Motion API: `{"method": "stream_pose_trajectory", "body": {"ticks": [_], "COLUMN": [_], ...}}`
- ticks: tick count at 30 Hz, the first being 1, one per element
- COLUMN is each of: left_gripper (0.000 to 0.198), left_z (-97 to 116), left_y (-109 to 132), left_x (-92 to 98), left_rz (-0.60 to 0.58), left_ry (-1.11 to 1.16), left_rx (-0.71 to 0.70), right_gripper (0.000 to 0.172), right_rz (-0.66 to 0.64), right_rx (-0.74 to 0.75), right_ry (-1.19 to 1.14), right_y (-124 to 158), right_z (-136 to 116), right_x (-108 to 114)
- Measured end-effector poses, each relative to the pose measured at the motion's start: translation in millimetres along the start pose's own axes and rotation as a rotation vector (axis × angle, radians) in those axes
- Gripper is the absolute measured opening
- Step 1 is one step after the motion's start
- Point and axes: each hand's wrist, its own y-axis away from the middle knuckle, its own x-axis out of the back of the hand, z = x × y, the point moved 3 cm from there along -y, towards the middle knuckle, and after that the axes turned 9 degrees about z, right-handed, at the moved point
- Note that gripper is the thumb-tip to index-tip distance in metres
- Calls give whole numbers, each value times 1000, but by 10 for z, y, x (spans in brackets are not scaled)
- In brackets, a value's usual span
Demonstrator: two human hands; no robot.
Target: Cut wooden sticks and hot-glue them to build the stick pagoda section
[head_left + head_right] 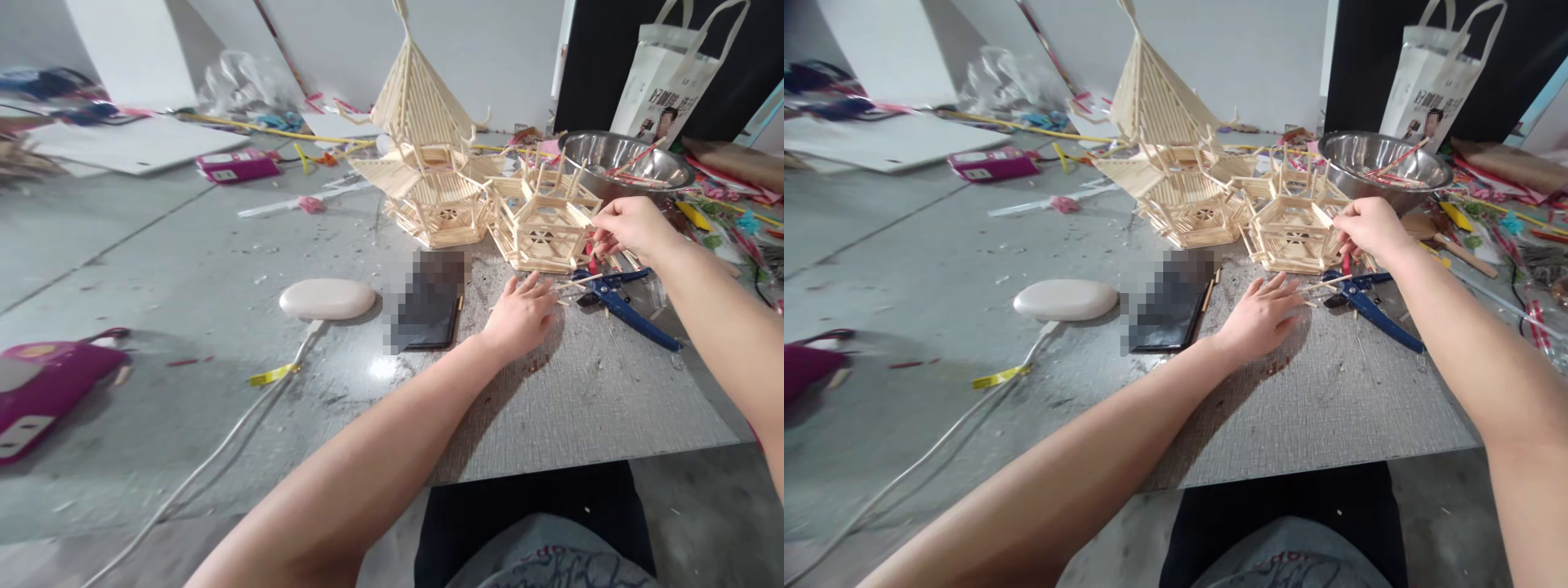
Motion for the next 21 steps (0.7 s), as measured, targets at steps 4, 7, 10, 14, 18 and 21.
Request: {"method": "stream_pose_trajectory", "body": {"ticks": [4,7,10,14,18,21], "left_gripper": [32,32,32,33,34,30], "left_z": [3,-3,-20,-58,-89,-105], "left_y": [0,0,-1,-3,-2,-3], "left_x": [3,8,14,-3,-30,-34], "left_rz": [-2,10,33,44,52,61], "left_ry": [-18,-48,-69,-75,-72,-62], "left_rx": [-1,4,14,48,89,109], "right_gripper": [16,11,9,15,10,16], "right_rz": [-3,70,192,217,-20,-80], "right_rx": [2,33,77,-61,-258,-382], "right_ry": [-20,-65,-64,-126,-436,-666], "right_y": [-16,-124,-272,-345,-284,-283], "right_z": [13,85,216,389,448,466], "right_x": [10,54,78,11,-144,-218]}}
